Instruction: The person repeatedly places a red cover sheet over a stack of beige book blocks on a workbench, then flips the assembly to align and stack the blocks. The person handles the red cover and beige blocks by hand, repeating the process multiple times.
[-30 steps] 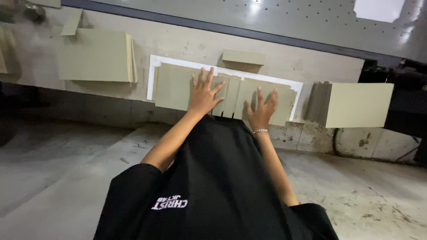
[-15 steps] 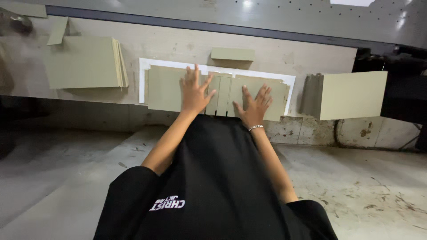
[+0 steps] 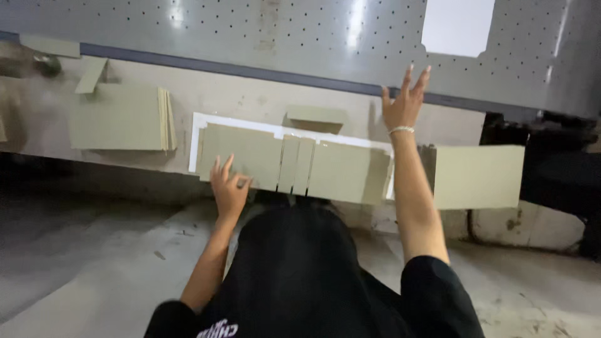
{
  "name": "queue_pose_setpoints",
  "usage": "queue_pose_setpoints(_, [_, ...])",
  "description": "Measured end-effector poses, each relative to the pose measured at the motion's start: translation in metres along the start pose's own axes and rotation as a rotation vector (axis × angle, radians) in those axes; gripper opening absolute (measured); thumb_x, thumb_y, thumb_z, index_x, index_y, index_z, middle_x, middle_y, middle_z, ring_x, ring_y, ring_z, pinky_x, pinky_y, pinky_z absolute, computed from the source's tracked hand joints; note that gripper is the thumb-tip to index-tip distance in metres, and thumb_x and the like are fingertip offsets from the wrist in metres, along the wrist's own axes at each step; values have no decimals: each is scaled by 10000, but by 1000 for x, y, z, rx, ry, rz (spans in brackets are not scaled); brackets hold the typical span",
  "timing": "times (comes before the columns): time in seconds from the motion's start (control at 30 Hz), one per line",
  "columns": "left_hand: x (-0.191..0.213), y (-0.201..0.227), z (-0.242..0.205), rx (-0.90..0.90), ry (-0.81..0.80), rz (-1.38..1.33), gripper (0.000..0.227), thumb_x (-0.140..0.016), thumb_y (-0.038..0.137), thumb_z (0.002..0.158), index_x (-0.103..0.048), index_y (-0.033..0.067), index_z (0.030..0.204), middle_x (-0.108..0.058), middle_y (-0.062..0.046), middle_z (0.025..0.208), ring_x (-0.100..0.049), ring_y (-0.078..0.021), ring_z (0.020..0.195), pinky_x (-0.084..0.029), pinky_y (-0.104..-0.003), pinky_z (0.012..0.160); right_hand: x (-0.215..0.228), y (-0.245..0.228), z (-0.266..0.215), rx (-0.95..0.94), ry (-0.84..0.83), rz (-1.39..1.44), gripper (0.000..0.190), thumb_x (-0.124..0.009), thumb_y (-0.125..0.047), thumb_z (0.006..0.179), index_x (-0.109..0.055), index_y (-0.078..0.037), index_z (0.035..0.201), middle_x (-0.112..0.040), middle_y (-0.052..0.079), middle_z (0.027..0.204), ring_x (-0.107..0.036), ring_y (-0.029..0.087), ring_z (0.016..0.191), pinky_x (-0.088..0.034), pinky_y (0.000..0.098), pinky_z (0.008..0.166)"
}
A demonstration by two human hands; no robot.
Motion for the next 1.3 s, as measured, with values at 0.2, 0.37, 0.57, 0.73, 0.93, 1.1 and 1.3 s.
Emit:
queue_pose_setpoints(0.2, [33, -4, -37, 42, 200, -114, 285, -820, 157, 885, -589, 71, 743, -603, -137, 1336, -446, -416, 1420, -384, -627, 1164, -38, 14, 75, 111, -268, -225, 863, -733, -474, 1089, -259, -69, 1686, 201, 205, 1606, -93, 469, 1524, -297, 524, 1240])
queue_pose_setpoints(0.37, [26, -20, -66, 227, 177, -134, 238, -741, 290, 935, -625, 115, 824, -558, -112, 1415, -412, -389, 1455, -390, -619, 1139, -44, -5, 95, 179, -284, -275, 1026, -346, -815, 1007, -6, -72, 1627, -231, 150, 1730, 65, 350, 1519, 95, 717, 1108])
queue_pose_setpoints(0.57, [17, -13, -58, 200, 209, -175, 258, -636, 290, 1016, -725, 69, 1115, -517, -102, 1364, -451, -347, 1403, -485, -515, 1093, -23, 30, 158, 206, 189, -260, 822, -697, 23, 961, -287, -217, 1632, -738, -66, 969, -657, 204, 1117, -68, 513, 1206])
queue_pose_setpoints(0.73, [27, 20, 3, 135, 288, -311, 198, -652, 256, 995, -726, 73, 988, -608, -115, 1293, -533, -307, 1301, -465, -487, 1084, 93, -73, 151, 548, 424, 3, 700, -755, 144, 872, -484, -120, 1461, -684, 27, 956, -626, 255, 938, -366, 506, 1046])
queue_pose_setpoints(0.93, [14, 102, 106, 10, 281, -729, 248, -775, 320, 887, -632, 121, 924, -616, -62, 1115, -596, -200, 982, -507, -386, 949, 228, -152, 112, 864, 494, 68, 561, -728, 163, 906, -550, -84, 1377, -692, 75, 966, -578, 216, 864, -513, 343, 773])
queue_pose_setpoints(1.1, [-56, 158, 195, 185, -107, -1077, 413, -700, 478, 875, -718, 150, 1126, -702, -14, 1136, -682, -161, 1046, -578, -290, 891, 344, -169, 68, 949, 420, 290, 473, -743, 300, 951, -602, 54, 1330, -717, 194, 1038, -592, 332, 991, -490, 435, 889])
queue_pose_setpoints(1.3, [-113, 145, 248, 329, -295, -1202, 403, -907, 350, 657, -784, 165, 993, -209, -47, 1710, -244, -334, 1564, -353, -609, 1171, 407, -51, 36, 607, 430, 495, 116, -712, 186, 1227, -620, 215, 1162, -625, 329, 1113, -562, 425, 953, -459, 506, 874])
Point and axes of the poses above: each hand's wrist, its own z-axis towards the middle knuckle, its own x-axis out of the back of the hand, y = z × x, the point moved 10 cm from there along z, towards the middle knuckle
